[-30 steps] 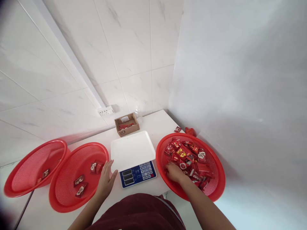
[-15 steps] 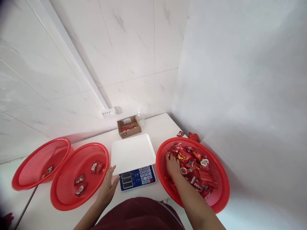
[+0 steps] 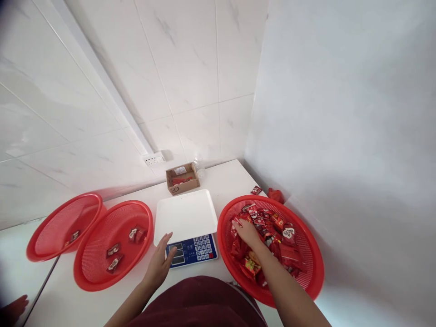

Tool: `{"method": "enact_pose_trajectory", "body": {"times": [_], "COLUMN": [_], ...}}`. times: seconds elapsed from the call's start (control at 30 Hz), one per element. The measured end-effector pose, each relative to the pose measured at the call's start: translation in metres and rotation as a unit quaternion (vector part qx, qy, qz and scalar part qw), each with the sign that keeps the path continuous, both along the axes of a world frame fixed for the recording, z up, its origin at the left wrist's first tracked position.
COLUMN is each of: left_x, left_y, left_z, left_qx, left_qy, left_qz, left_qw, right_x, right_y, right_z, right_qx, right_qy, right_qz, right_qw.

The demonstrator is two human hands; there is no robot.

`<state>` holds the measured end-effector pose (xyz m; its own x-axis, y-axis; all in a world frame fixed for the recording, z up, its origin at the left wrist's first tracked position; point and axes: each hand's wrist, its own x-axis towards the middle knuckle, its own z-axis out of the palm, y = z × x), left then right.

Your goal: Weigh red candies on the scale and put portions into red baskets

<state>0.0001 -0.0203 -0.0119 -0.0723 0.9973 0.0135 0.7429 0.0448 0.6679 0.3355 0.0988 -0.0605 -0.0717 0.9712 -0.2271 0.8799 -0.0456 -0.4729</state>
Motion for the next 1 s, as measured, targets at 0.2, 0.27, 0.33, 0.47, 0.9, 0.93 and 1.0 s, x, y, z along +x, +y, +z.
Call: {"method": "enact_pose_trajectory", "body": {"times": [0.2, 0.27, 0.33, 0.47, 0.9, 0.93, 1.0], "left_x": [0.019, 0.025, 0.03, 0.04, 0.06, 0.061, 0.061], "left_y": [-0.002, -0.003, -0.003, -0.004, -0.004, -0.003, -0.002], "left_z": [-0.001, -0.002, -0.003, -0.003, 0.005, 0.005, 0.005], "left_qx": [-0.024, -0.028, -0.027, -0.027, -0.049, -0.047, -0.042], "left_qy": [0.004, 0.008, 0.011, 0.016, 0.035, 0.034, 0.03], "left_qz": [-0.019, -0.024, -0.025, -0.02, -0.039, -0.043, -0.052], "left_qw": [1.0, 0.999, 0.999, 0.999, 0.997, 0.997, 0.997], "right_x": [0.01, 0.0, -0.013, -0.019, 0.035, 0.029, 0.022], "right_y": [0.016, 0.012, 0.002, -0.014, 0.02, 0.015, 0.006], "right_z": [0.006, 0.0, -0.006, -0.016, -0.033, -0.035, -0.038], "right_qx": [0.055, 0.061, 0.06, 0.066, 0.108, 0.095, 0.083], "right_qy": [0.0, 0.004, 0.014, 0.034, 0.068, 0.082, 0.104], "right_qz": [0.02, 0.049, 0.081, 0.09, -0.05, -0.043, -0.048], "right_qw": [0.998, 0.997, 0.995, 0.993, 0.99, 0.991, 0.99]}}
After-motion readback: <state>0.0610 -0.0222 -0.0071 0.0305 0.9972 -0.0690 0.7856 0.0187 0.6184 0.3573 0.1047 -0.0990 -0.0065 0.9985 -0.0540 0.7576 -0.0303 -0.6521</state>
